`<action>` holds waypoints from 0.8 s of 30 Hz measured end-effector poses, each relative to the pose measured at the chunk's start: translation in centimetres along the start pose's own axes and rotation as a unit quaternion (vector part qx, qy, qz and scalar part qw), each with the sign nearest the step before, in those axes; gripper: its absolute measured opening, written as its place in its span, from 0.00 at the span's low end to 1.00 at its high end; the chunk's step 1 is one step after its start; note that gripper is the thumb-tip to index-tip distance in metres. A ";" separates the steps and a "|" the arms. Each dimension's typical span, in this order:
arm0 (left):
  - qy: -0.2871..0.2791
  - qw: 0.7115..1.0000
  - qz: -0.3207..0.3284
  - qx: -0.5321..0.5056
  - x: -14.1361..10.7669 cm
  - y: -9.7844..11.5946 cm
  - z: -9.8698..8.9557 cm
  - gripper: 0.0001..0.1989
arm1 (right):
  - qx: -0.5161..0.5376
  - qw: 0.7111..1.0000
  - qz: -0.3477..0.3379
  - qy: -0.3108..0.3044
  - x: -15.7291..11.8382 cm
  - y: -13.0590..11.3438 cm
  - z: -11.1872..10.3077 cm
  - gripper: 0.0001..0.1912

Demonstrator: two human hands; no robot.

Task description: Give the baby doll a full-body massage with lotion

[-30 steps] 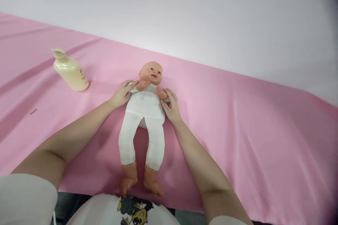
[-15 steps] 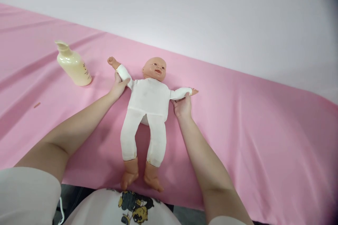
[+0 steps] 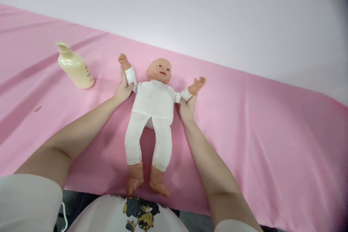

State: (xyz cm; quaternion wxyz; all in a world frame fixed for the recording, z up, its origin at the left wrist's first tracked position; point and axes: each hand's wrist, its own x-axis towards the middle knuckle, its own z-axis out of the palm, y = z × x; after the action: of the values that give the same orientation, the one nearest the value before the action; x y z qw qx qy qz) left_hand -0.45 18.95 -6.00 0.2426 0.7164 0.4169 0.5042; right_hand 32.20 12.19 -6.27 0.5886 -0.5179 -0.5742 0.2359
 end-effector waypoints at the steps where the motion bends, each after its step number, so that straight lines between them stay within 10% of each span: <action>1: -0.006 1.000 0.007 0.005 0.0 0.4 0.0 0.42 | -0.022 0.999 -0.013 -0.027 0.0 -0.3 0.1 0.27; 8: -0.127 0.983 0.123 0.048 0.0 2.7 0.1 0.27 | -0.111 0.984 -0.103 -0.095 0.1 -1.4 0.5 0.29; 24: -0.093 0.980 0.146 0.095 -0.2 3.7 0.2 0.26 | -0.165 0.975 -0.113 -0.098 -0.8 -2.6 0.7 0.34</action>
State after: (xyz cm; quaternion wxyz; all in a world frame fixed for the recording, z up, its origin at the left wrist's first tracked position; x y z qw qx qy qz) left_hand 1.03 16.80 -3.41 0.1350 0.8333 0.3289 0.4233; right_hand 30.50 10.81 -4.47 0.4584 -0.5142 -0.7150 0.1193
